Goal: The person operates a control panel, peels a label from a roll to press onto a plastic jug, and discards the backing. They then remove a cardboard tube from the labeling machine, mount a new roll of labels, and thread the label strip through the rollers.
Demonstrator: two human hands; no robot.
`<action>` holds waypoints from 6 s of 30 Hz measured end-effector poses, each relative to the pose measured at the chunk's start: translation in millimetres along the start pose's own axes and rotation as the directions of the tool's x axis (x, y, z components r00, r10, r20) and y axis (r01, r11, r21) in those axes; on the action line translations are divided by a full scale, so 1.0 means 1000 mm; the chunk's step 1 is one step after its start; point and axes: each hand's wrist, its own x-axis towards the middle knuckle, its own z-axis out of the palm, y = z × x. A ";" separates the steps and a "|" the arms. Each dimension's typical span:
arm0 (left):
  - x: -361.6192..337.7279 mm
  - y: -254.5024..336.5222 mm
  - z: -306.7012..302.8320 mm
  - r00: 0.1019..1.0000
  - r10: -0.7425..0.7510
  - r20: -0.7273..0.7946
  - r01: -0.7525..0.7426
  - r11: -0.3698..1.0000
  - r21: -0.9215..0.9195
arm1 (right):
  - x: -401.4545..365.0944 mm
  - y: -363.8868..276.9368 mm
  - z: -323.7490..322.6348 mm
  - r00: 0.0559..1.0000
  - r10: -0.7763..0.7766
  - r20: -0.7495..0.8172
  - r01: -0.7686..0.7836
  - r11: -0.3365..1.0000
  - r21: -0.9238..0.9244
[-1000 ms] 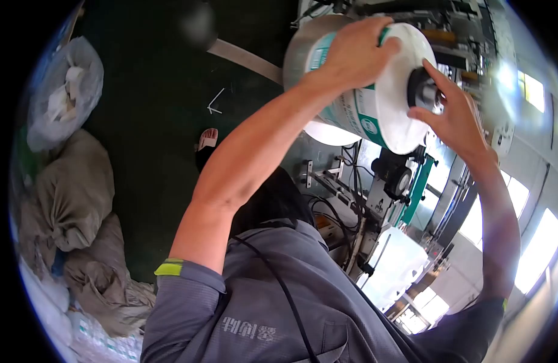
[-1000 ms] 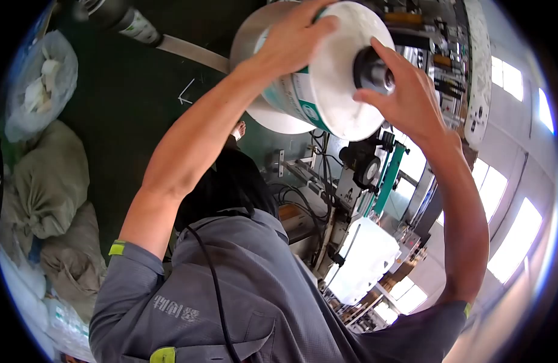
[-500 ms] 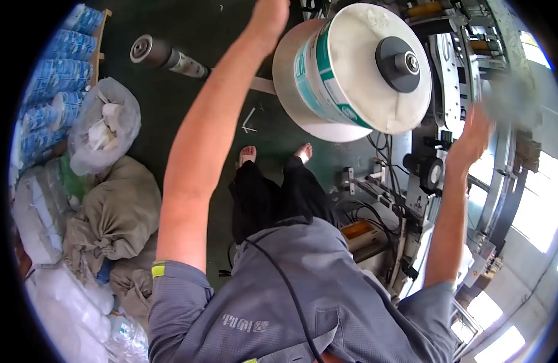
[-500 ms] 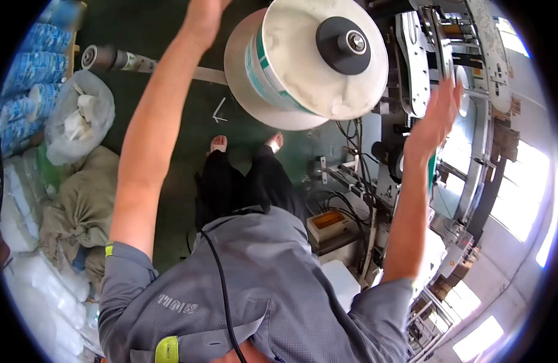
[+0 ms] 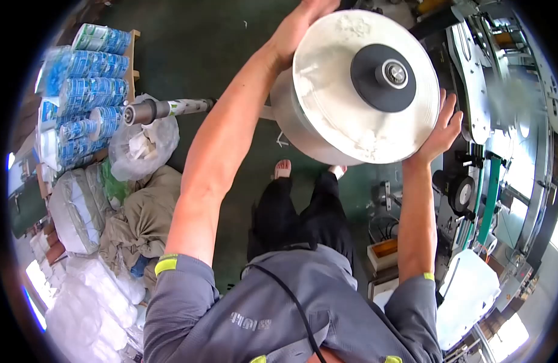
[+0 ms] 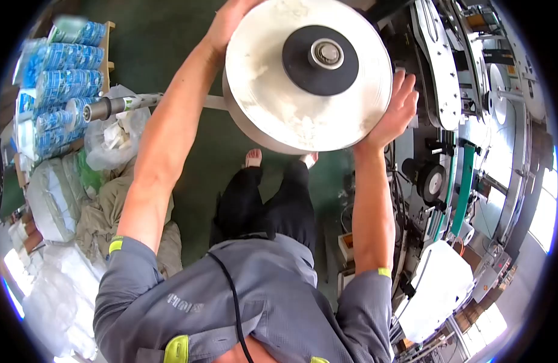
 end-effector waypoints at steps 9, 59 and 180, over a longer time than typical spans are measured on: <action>-0.064 -0.027 0.009 0.711 0.365 -0.601 -0.381 0.918 0.107 | 0.011 -0.088 0.011 0.708 -0.186 0.681 0.683 0.423 -0.595; -0.207 -0.088 0.116 0.665 0.706 -0.244 -0.183 0.470 0.863 | -0.024 -0.061 -0.046 0.983 0.182 0.001 -0.133 0.724 -0.676; -0.250 -0.277 0.568 0.639 -0.545 0.543 0.273 0.821 0.502 | -0.470 -0.278 -0.422 0.689 -0.563 -0.456 0.327 0.803 -0.498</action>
